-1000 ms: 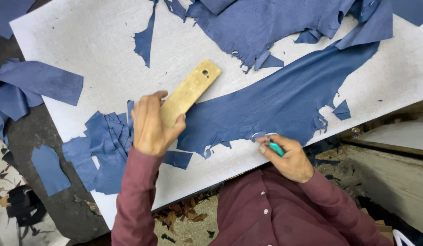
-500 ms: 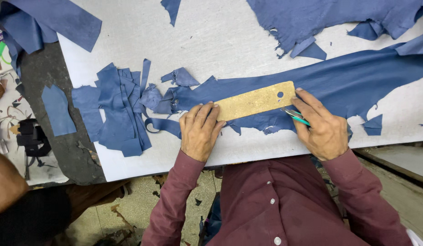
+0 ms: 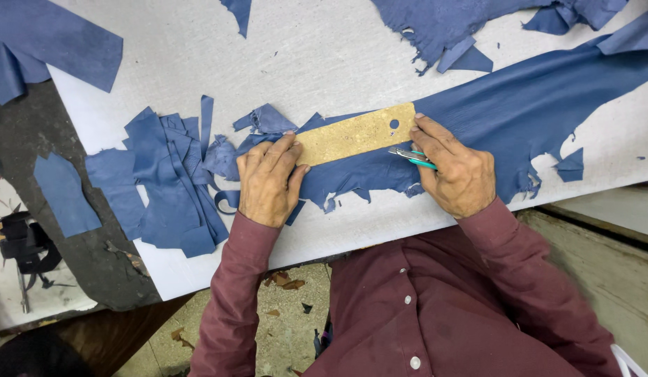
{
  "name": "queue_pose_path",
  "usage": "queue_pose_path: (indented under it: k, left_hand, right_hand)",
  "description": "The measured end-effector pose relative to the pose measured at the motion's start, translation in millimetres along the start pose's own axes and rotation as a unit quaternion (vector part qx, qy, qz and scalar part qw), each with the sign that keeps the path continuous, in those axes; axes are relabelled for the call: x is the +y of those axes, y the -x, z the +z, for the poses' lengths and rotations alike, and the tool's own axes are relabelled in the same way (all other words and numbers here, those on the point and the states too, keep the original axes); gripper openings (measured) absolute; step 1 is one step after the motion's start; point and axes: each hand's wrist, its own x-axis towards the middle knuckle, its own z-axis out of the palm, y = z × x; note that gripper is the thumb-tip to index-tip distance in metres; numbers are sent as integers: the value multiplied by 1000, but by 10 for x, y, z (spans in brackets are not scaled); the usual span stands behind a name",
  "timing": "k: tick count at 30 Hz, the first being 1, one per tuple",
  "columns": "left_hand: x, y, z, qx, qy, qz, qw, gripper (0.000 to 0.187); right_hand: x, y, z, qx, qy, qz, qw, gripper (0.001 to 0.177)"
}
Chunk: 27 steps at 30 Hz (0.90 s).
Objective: The person cuts blue fabric into rectangular pieces using a utility knife and a wooden template on a white worktable. They repeatedly position the template, cut along its edge, remove the cut piece, and stack the finished pieces on the table.
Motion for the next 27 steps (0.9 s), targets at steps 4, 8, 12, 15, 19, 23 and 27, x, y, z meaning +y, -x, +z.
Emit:
queue_pose_path:
  k: [4,8,12,15,19,23,27]
  left_hand:
    - [-43,2,-9,-1,7,5,1000,38]
    - [-34,2,-17,0,10,7,1000,39]
    - [-58,37,-7,2,8,10,1000,38]
    - [-108,85,10,-2,-9,8,1000,38]
    - [-97,121,26,9,-29,8,999,38]
    - [241,131,101,3,-116,16,993,46]
    - [809,202,422,-11,-41,-20,999,80]
  right_hand:
    - [-28,55,-119,-16,-50,51,997,36]
    - [43,226,-341,14,-121,101,987,37]
    - [178,334,-509,-24,-105,230,967,31]
    - [259,288,-527,-2,-80,179,981,21]
    - [238,173,-475,25,-75,84,993,13]
    - [105,1,-427,-4,-79,63,995,23]
    - [-27,-346,-255,-41,-35,-87,995,29]
